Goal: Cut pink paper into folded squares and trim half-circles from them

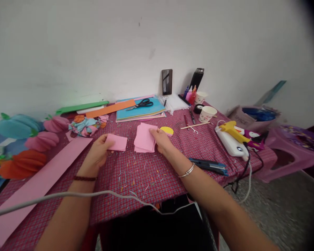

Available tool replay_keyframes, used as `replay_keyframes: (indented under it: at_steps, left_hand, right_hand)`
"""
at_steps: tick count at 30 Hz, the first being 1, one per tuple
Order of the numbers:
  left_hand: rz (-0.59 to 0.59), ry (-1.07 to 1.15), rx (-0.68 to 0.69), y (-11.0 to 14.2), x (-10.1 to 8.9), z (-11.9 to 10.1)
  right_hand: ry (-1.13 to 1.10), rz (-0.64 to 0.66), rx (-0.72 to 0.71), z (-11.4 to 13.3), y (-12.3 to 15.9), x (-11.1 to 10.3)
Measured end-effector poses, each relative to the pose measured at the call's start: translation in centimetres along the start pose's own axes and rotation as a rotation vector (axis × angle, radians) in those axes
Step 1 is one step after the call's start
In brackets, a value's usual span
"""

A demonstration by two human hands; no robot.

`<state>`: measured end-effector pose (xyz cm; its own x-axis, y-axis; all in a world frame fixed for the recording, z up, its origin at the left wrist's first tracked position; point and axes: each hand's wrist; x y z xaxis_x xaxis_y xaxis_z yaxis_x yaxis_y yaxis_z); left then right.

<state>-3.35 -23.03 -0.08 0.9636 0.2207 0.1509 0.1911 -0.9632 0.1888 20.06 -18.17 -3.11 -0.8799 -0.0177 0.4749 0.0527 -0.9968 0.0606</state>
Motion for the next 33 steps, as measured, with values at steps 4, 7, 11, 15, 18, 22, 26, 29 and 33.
replay_keyframes:
  at_steps: [4,7,11,15,18,22,26,29,33]
  left_hand:
    - [0.019,0.052,0.007,1.1,1.6,0.1]
    - [0.086,0.002,0.043,2.1,3.5,1.0]
    - [0.051,-0.075,0.13,2.4,5.5,2.9]
    - [0.05,-0.048,0.148,2.3,6.2,3.5]
    - [0.206,-0.009,0.006,2.8,6.4,3.1]
    - [0.282,0.007,-0.066,3.6,6.6,2.6]
    - [0.261,0.033,-0.026,3.4,6.6,2.9]
    - [0.155,-0.078,0.11,2.7,6.4,3.6]
    - [-0.117,-0.63,0.579,2.4,5.8,3.6]
  right_hand:
    - [0.057,0.027,-0.031,-0.2,0.4,0.1]
    - [0.077,0.056,-0.047,-0.6,0.8,0.5]
    - [0.053,0.103,-0.09,-0.7,1.5,1.3]
    - [-0.003,0.171,-0.142,0.0,2.3,1.9]
    - [-0.029,0.23,-0.153,0.5,2.8,2.1]
    - [-0.041,0.28,-0.157,0.7,3.2,2.1]
    - [-0.004,0.228,-0.14,0.0,3.0,1.9]
    - [0.038,0.193,-0.135,-0.6,2.7,1.9]
    - [0.046,0.255,-0.097,-1.0,2.9,2.1]
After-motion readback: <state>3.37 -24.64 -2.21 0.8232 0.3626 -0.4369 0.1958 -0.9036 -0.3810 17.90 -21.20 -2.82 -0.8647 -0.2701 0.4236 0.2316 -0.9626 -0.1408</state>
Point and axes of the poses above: each hand's wrist, its own y-axis away from the middle knuckle, its own x-axis out of the palm, z = x × y, and after that the axes turned 5 degrees about -x, right-handed
